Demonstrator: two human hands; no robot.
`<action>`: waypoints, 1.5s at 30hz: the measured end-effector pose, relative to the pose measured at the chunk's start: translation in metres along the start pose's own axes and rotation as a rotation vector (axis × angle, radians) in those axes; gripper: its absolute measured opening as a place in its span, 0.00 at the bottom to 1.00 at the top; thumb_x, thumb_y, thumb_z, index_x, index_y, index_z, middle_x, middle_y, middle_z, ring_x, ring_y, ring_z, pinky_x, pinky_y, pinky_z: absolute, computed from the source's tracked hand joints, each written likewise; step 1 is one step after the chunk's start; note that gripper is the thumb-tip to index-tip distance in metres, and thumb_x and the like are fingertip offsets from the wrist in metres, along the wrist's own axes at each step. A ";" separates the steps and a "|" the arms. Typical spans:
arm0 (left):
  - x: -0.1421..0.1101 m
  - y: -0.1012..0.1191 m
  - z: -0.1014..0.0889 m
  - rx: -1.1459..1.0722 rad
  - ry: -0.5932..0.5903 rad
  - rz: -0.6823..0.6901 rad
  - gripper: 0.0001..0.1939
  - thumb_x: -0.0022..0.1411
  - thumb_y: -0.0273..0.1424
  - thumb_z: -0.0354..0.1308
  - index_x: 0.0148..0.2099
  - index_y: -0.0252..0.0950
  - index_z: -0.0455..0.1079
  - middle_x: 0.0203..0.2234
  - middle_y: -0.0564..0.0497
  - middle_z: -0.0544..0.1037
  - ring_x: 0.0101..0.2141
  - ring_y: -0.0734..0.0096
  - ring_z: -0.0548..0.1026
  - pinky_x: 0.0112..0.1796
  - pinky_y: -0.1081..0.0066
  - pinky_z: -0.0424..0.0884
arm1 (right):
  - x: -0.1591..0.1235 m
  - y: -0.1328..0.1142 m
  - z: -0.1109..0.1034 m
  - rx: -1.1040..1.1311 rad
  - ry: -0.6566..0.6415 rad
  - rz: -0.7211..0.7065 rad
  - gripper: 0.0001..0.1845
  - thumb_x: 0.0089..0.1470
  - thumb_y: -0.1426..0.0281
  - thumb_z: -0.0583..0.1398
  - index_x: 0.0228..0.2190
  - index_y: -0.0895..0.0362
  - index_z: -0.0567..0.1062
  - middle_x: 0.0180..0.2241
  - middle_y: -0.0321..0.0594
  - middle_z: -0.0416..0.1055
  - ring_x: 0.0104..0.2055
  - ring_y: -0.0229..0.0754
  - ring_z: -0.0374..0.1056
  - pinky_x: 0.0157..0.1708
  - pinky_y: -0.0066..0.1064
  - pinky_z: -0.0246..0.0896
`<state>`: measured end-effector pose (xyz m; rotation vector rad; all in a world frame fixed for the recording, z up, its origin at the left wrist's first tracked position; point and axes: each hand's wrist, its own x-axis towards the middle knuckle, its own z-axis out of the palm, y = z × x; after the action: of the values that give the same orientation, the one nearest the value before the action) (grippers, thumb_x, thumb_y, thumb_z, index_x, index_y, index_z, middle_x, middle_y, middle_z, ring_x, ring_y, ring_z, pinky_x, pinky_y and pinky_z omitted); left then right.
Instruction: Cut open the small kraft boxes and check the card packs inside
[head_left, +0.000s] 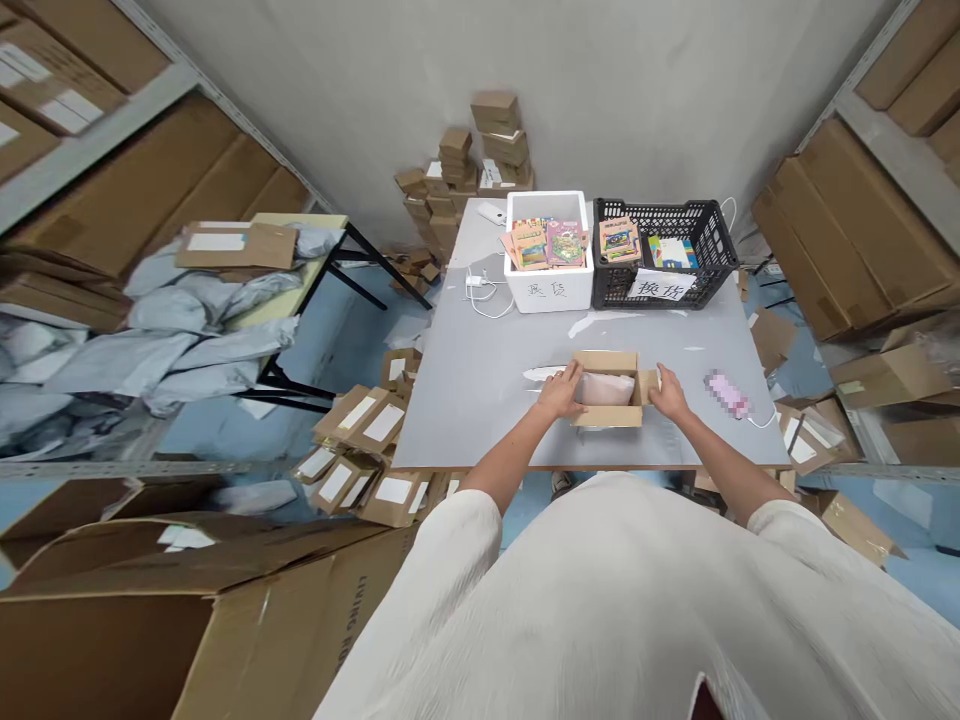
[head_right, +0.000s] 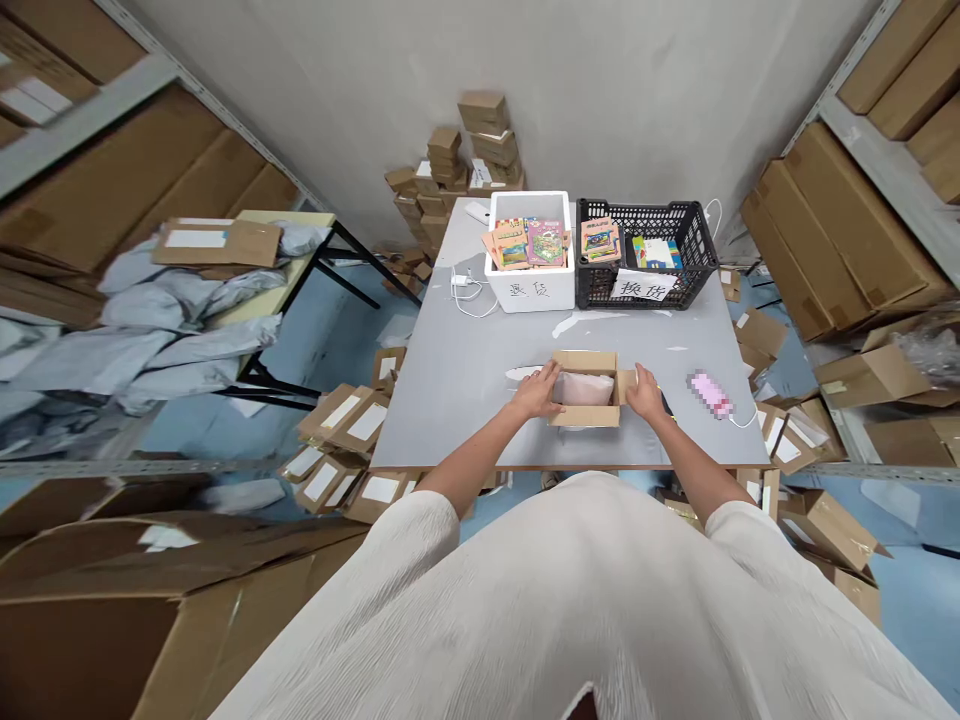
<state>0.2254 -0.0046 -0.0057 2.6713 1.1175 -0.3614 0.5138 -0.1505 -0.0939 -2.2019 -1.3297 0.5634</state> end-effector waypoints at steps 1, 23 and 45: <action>0.005 0.000 -0.002 0.003 -0.042 -0.003 0.67 0.58 0.54 0.73 0.84 0.49 0.33 0.83 0.42 0.39 0.74 0.34 0.58 0.68 0.48 0.61 | -0.003 0.002 -0.001 -0.051 0.000 0.025 0.42 0.63 0.64 0.55 0.75 0.59 0.57 0.72 0.57 0.62 0.71 0.61 0.60 0.65 0.51 0.63; 0.015 -0.009 0.006 -0.144 -0.101 -0.021 0.71 0.51 0.52 0.79 0.84 0.49 0.39 0.82 0.40 0.41 0.76 0.29 0.54 0.71 0.45 0.57 | 0.013 -0.135 0.024 -0.544 -0.366 -0.191 0.25 0.68 0.70 0.55 0.63 0.60 0.72 0.67 0.58 0.69 0.66 0.60 0.63 0.64 0.47 0.56; 0.011 -0.011 0.005 -0.149 -0.101 -0.014 0.71 0.53 0.53 0.77 0.84 0.49 0.36 0.83 0.42 0.40 0.76 0.32 0.56 0.70 0.48 0.57 | 0.007 -0.134 -0.015 -0.622 -0.366 -0.278 0.18 0.66 0.74 0.57 0.51 0.56 0.83 0.53 0.54 0.82 0.58 0.56 0.74 0.57 0.41 0.59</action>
<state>0.2248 0.0089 -0.0147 2.4883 1.0883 -0.3947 0.4335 -0.0948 -0.0014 -2.3801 -2.2066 0.5068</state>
